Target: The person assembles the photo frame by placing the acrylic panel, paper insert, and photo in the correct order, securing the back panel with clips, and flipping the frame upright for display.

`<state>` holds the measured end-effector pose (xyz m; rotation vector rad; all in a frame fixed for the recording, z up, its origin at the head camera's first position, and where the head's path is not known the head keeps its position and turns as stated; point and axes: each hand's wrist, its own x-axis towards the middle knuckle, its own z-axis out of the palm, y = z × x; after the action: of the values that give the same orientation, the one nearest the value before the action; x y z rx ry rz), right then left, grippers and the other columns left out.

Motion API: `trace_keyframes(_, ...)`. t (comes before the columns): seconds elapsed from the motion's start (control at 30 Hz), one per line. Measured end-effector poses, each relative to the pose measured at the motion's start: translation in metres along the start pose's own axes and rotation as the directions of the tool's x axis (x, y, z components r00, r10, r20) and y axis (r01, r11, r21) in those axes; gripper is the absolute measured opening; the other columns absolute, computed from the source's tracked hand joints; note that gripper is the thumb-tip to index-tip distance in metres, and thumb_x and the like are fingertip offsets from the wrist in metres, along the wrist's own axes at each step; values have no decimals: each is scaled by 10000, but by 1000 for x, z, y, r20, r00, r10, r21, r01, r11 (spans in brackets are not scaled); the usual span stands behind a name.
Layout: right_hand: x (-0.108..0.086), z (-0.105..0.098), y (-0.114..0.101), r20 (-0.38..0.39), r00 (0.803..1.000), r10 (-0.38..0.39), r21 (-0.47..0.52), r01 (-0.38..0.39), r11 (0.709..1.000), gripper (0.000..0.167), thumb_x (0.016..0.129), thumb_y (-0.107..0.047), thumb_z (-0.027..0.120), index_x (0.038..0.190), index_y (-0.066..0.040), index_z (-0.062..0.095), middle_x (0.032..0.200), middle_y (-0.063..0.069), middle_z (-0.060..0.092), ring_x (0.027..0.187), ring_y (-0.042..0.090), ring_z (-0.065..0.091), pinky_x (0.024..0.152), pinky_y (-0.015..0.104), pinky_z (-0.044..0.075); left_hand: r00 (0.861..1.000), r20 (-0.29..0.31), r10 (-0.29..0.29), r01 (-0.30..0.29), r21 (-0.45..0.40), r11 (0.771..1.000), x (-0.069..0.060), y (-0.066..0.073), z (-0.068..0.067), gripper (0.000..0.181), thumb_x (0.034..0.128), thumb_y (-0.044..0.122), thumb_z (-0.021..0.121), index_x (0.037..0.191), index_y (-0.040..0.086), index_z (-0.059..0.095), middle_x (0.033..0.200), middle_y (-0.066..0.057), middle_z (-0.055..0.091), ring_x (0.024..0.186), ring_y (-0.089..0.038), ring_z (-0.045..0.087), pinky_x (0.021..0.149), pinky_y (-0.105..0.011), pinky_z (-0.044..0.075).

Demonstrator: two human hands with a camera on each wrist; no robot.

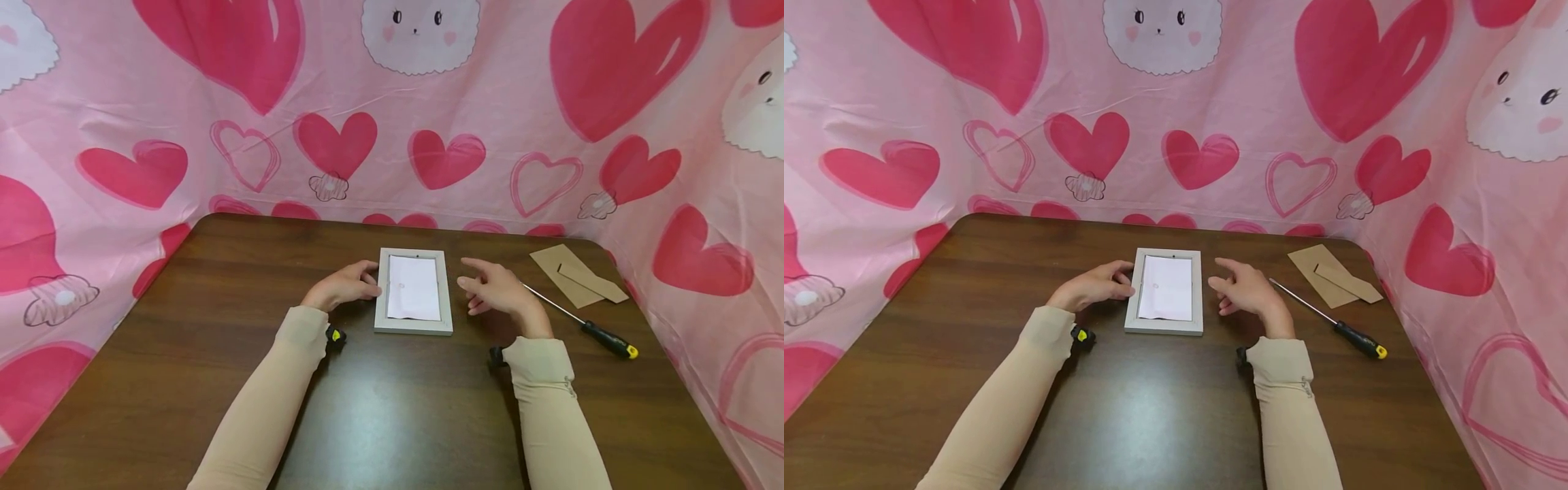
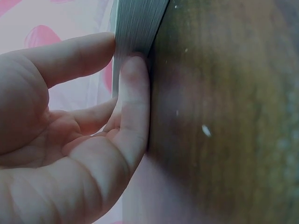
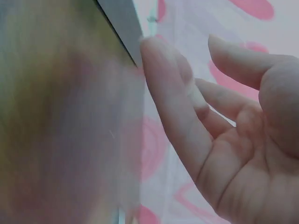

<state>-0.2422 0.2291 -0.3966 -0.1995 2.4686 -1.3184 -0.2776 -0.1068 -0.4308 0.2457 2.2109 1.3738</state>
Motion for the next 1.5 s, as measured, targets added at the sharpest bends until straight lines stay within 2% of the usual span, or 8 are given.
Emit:
trace_keyframes(0.1,-6,-24,1,-77,996,-54,-62,49,997,599,1075,-163,647,1592,26,412,993,253,646,824,332,747,781,457,638,1000,0,12,-12,-1,1000,0,1,0,712,1009,121,697,1620,21,345,1217,-181,601,1113,-292,669,1053,-441,517)
trace_keyframes(0.2,-13,-53,7,-145,985,-94,-219,61,974,559,1073,-205,651,1543,42,474,1064,267,687,939,379,749,828,437,625,1000,0,16,-16,2,1000,0,1,0,718,1002,112,697,1619,14,342,1191,-176,607,1094,-284,676,1032,-433,526)
trace_keyframes(0.33,-20,-91,27,-262,958,-116,-403,0,915,512,1054,-265,658,1471,17,562,1190,280,710,1092,426,694,873,464,556,1000,0,13,-13,2,1000,1,2,0,718,996,112,700,1616,20,350,1178,-162,608,1080,-266,675,1018,-414,530)
trace_keyframes(0.47,-21,-122,54,-351,926,-140,-481,-50,875,475,1022,-224,675,1390,66,600,1220,342,688,1116,501,670,897,559,541,1000,0,12,-12,6,1000,0,3,1,716,1001,116,698,1619,29,347,1179,-163,607,1085,-271,675,1023,-424,522)
trace_keyframes(0.67,-27,-156,89,-339,937,-82,-557,-130,820,585,1025,-298,634,1403,136,525,1296,423,601,1179,578,580,984,648,453,1000,-17,12,-11,21,1000,-2,2,1,711,999,134,712,1608,20,364,1194,-170,610,1067,-273,653,998,-406,522)
trace_keyframes(0.93,-31,-174,116,-243,970,15,-589,-160,792,746,1035,-297,622,1420,292,372,1398,523,428,1285,671,436,1092,719,364,1000,-12,9,-9,13,1000,-3,2,1,702,1003,128,706,1607,19,366,1199,-173,607,1066,-276,661,975,-395,527)
trace_keyframes(1.17,-32,-180,124,-230,973,7,-618,-152,771,599,1014,-278,637,1232,264,503,1127,459,604,1015,584,577,918,674,471,1000,-16,9,-9,14,1000,-3,0,-1,709,1000,142,713,1609,23,368,1188,-166,611,1059,-275,663,967,-395,516)
trace_keyframes(1.5,-24,-185,141,-246,969,10,-628,-167,760,717,942,-323,708,1265,290,525,1217,492,574,1124,638,537,982,667,471,1000,-14,17,-16,10,1000,-3,2,1,701,1004,133,707,1607,20,369,1192,-169,618,1069,-274,674,984,-404,524)
